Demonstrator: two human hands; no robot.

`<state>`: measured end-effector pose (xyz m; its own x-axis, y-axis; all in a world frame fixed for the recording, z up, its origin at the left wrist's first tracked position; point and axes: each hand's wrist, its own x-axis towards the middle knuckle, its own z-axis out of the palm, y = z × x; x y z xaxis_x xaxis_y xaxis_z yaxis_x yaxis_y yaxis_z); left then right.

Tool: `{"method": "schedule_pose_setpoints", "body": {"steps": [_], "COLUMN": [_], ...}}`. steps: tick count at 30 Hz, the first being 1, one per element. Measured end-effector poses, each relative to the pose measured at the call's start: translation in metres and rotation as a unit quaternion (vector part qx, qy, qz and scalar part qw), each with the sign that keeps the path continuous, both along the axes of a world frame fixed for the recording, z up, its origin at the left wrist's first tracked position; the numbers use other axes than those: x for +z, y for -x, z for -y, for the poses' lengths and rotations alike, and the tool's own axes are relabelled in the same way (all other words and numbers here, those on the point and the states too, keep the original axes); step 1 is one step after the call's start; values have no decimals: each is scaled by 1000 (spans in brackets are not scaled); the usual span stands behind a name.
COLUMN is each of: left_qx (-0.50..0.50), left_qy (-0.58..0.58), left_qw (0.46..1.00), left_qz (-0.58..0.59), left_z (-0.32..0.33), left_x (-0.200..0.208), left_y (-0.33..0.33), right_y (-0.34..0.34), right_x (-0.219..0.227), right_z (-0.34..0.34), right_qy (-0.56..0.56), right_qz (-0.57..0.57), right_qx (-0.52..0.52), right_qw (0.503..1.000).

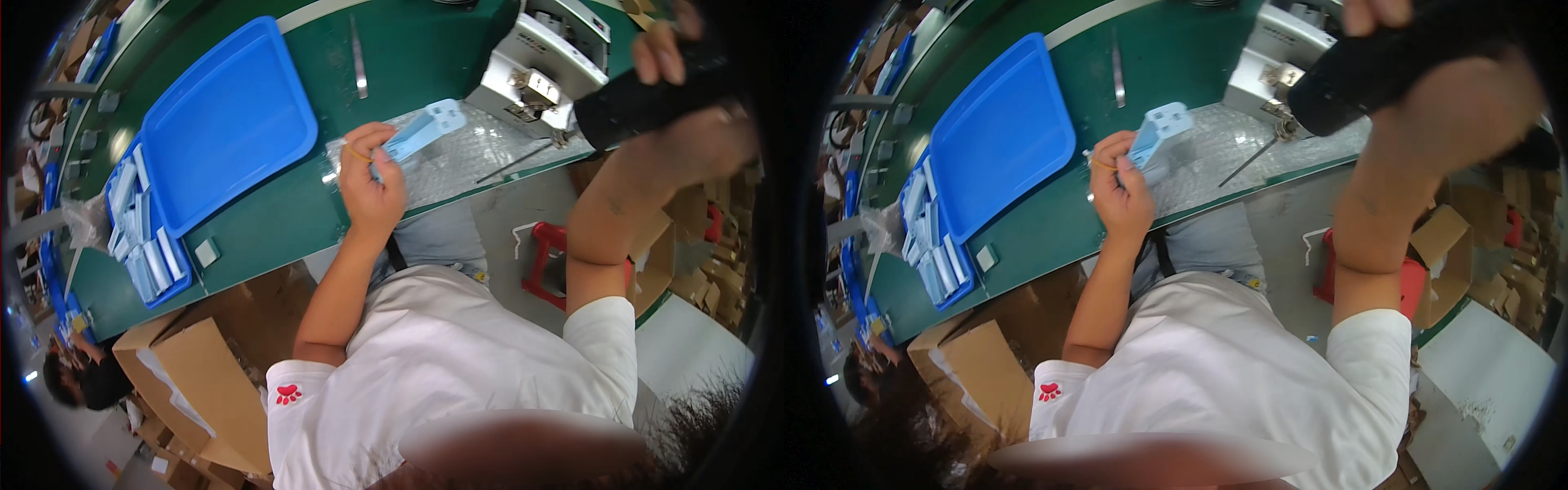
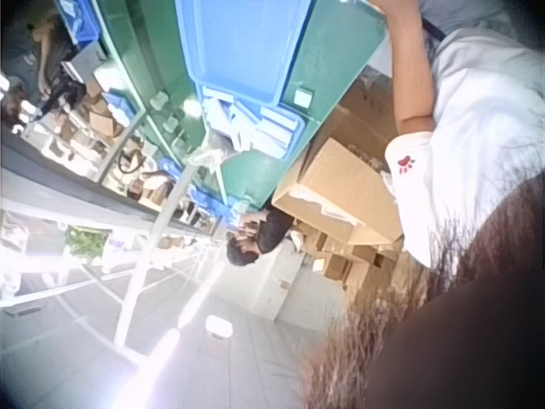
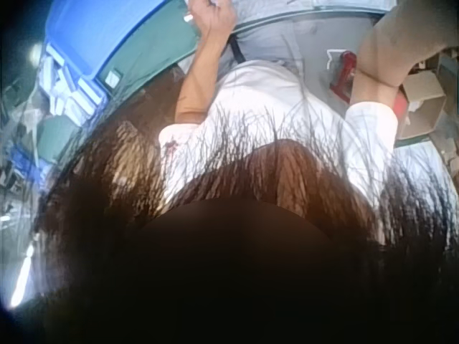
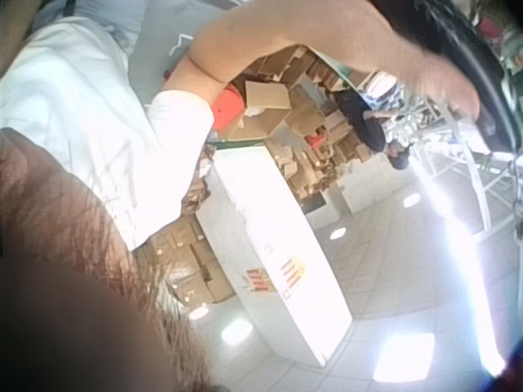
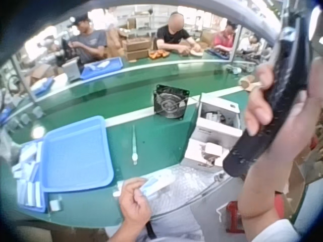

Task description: Assembling and cleaning small electronic fan components at a factory workbench.

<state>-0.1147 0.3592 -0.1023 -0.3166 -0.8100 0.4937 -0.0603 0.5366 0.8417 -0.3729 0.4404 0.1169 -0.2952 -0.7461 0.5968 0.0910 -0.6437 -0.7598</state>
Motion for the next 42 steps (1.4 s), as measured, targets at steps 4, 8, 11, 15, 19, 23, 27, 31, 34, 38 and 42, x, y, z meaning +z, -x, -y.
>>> {"method": "schedule_pose_setpoints", "body": {"steps": [4, 8, 11, 15, 19, 23, 27, 31, 34, 38, 42], "left_qx": [-18, -16, -13, -14, -16, -20, -15, -18, -26, -29, -32], "left_qy": [26, 30, 34, 25, 30, 34, 29, 47, 47, 43, 27], "left_qw": [999, 999, 999, 999, 999, 999, 999, 999, 999, 999, 999], "left_qz": [-27, -20, -16, -18, -15, -2, -21, -17, -12, -3, -30], "left_z": [0, 0, -2, -3, -2, -1, 0, 0, -2, -5, -4], "left_x": [-1, -3, 1, 3, 4, 5, 4, 2, 2, 2, 1], "left_y": [7, 5, 3, 4, 3, 1, 5, 4, 3, 2, 7], "right_y": [54, 8, 10, -7, -1, -14, -38, -57, -41, -68, -72], "right_x": [-44, -50, -50, -53, -57, -58, -57, -57, -58, -48, -47], "right_z": [-19, 28, 42, 54, 58, 57, 58, 58, 56, 54, 45], "right_qy": [104, 91, 83, 77, 76, 75, 77, 87, 102, 124, 11], "right_qz": [280, 269, 247, 216, 186, 154, 121, 97, 77, 47, -1], "right_qx": [153, 159, 150, 130, 102, 67, 27, 0, -21, -54, -196], "right_qw": [942, 946, 954, 965, 974, 983, 989, 991, 992, 990, 981]}}
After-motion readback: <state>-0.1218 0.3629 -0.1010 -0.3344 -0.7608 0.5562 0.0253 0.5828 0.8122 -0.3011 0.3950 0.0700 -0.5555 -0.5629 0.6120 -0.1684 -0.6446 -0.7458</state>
